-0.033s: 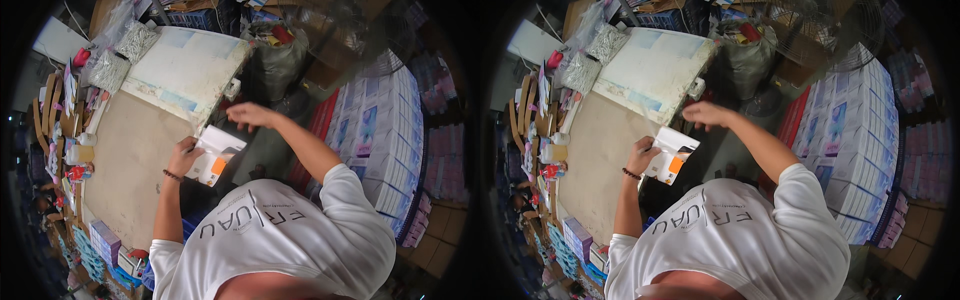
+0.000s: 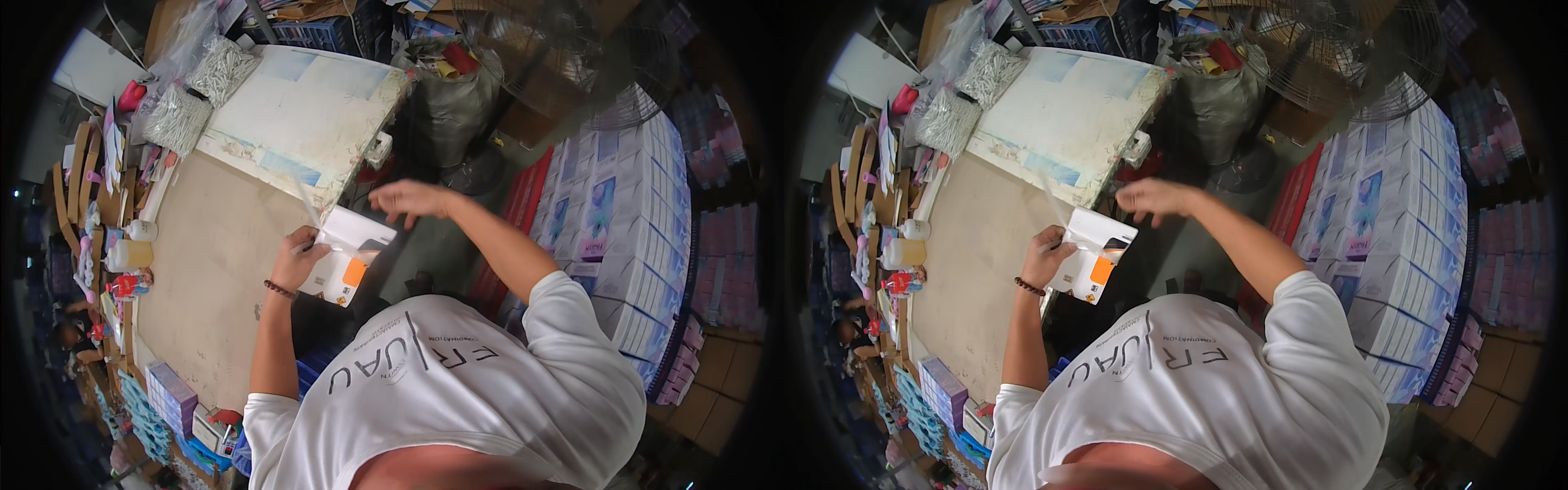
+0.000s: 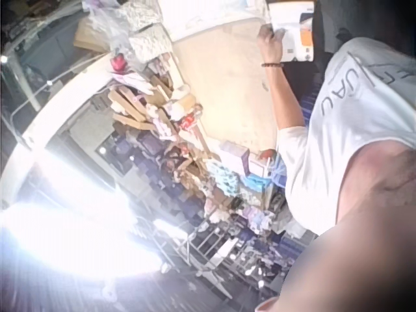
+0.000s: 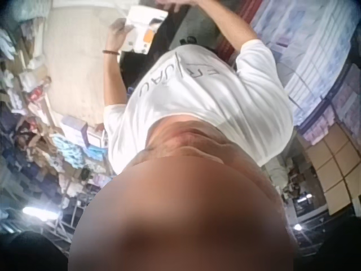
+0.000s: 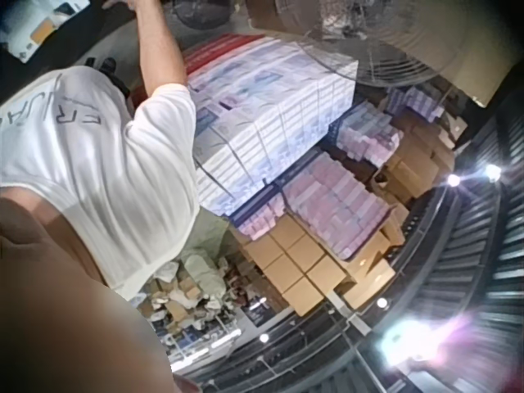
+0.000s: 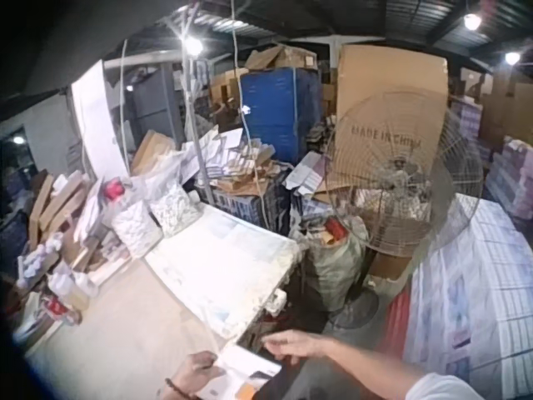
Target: The person moves stacks of boxes and corrugated paper sheets, then folds and ties individual paper items with string. The person handles boxes, corrugated sheets, and small paper products, using string to tie them.
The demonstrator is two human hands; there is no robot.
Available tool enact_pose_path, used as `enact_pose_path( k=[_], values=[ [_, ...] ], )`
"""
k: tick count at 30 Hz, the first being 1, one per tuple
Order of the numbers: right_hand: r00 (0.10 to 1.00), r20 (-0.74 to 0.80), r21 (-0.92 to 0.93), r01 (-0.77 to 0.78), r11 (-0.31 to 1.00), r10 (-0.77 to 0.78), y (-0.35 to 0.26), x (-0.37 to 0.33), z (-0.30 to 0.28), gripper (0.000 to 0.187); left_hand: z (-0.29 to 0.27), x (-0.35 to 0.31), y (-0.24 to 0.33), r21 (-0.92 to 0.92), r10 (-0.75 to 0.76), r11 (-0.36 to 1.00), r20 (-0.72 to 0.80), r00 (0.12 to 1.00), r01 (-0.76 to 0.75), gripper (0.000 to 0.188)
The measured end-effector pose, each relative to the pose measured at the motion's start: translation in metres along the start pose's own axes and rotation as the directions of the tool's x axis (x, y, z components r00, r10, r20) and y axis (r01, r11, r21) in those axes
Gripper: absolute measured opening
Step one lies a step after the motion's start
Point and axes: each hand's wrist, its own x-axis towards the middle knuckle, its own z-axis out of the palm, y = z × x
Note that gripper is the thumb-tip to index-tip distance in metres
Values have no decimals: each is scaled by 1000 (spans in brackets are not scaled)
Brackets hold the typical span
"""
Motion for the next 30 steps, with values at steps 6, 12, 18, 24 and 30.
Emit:
enact_pose_path(
  k=[6, 12, 18, 24, 30],
  values=[
    [998, 35, -160, 60, 985, -55, 8, 25, 7, 57, -20, 56, -7, -129, -188, 972, 70, 980, 195, 19],
    [985, -171, 171, 65, 983, -35, 0, 51, -22, 27, -44, 131, -19, -275, -40, 956, 225, 974, 103, 24],
    [723, -682, 526, 381, 761, 109, 5, 103, -103, 20, -88, 212, -73, 146, -8, 989, -197, 980, 37, 62],
    [247, -875, 453, 718, 528, 416, 27, 198, -248, 19, -68, 234, -103, 755, -242, 581, -196, 950, 304, 96],
    [-422, -906, -138, 352, 926, 25, 61, 275, -392, 33, -49, 247, -87, 818, -339, 422, -259, 905, 392, 101]
  ],
)
